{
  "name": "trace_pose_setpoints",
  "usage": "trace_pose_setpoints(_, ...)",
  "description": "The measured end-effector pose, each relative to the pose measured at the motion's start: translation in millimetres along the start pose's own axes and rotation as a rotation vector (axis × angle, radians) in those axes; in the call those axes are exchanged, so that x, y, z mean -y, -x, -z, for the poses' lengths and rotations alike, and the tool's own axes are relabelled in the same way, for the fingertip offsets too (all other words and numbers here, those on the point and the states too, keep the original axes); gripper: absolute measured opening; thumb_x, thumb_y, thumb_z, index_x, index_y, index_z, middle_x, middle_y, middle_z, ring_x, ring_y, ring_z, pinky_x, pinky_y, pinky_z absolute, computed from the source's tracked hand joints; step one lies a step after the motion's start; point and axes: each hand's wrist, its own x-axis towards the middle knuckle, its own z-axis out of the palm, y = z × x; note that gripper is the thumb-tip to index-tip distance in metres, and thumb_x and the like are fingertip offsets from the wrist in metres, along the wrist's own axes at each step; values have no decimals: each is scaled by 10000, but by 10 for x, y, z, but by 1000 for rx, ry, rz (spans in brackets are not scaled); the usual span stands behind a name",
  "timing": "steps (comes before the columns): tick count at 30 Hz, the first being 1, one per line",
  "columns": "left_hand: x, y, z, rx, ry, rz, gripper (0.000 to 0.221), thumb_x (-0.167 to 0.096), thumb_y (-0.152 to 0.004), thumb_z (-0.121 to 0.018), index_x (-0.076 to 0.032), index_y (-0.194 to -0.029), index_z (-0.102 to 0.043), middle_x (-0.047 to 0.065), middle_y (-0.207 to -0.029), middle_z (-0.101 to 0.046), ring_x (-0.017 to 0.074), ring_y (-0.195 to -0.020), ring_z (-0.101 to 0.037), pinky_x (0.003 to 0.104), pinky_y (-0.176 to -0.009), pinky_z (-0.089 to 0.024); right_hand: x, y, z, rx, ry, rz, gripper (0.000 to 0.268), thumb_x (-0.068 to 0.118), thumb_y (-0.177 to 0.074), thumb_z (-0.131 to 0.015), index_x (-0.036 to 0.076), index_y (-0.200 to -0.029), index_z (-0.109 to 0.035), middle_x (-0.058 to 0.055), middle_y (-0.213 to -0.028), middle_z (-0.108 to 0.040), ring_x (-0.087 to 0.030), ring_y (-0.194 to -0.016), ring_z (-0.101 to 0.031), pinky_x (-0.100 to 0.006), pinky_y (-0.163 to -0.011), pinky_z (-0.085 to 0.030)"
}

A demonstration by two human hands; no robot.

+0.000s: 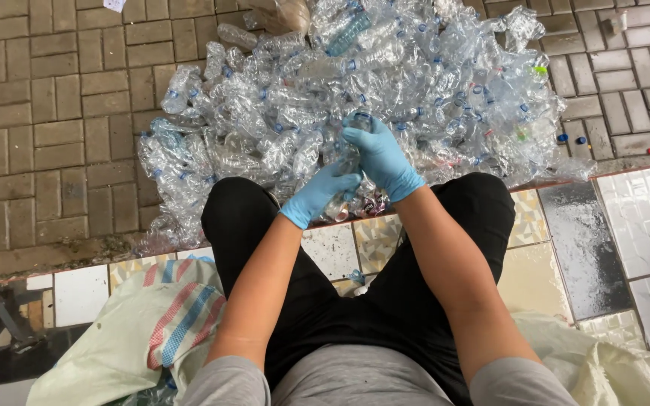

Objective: Sorting and bagging plastic bottles from a pile into a large sack

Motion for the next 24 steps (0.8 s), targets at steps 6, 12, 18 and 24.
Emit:
trace_pose_setpoints(6, -249, 8, -390, -428, -903, 263, 670, -313, -763, -779, -224, -1379, -533, 3, -1304, -710, 234, -1263, -646, 427, -1045, -536, 184, 76, -186, -97, 397, -46, 468, 108, -723, -978, 45, -1072, -673, -107, -902, -720, -210, -843, -739, -339, -690, -656)
trace_pose_setpoints(12, -90, -187, -293, -629, -1282, 181, 422, -399, -911, -552, -219, -1293, -552, 23, -1090, -765, 271, -1147, -705, 491, -993, -552, 307, 123, -466, -172, 955, 86, 554, 351, -797, -935, 86, -1147, -597, -178, -1090, -740, -387, -1091, -713, -505, -929, -595)
trace_pose_setpoints(18, -59, -130, -97, -261, -465, 3, 229, -72, -771, -789, -65, -988, -716, 82, -882, -730, 234, -817, -690, 371, -755, -571, 570, 295, -486, 94, 659, 105, 548, 353, -882, -866, 66, -1270, -607, -193, -1180, -714, -354, -1179, -675, -532, -1012, -532)
trace_pose_setpoints(24, -80, 202, -393, 528, 651, 295, 182, -177, -819, -606, -49, -887, -496, 73, -678, -442, 153, -586, -417, 337, -693, -354, 567, 278, -477, 771, -451, -6, 700, 422, -808, -793, 36, -1337, -545, -254, -1429, -587, -423, -1305, -602, -590, -1086, -517)
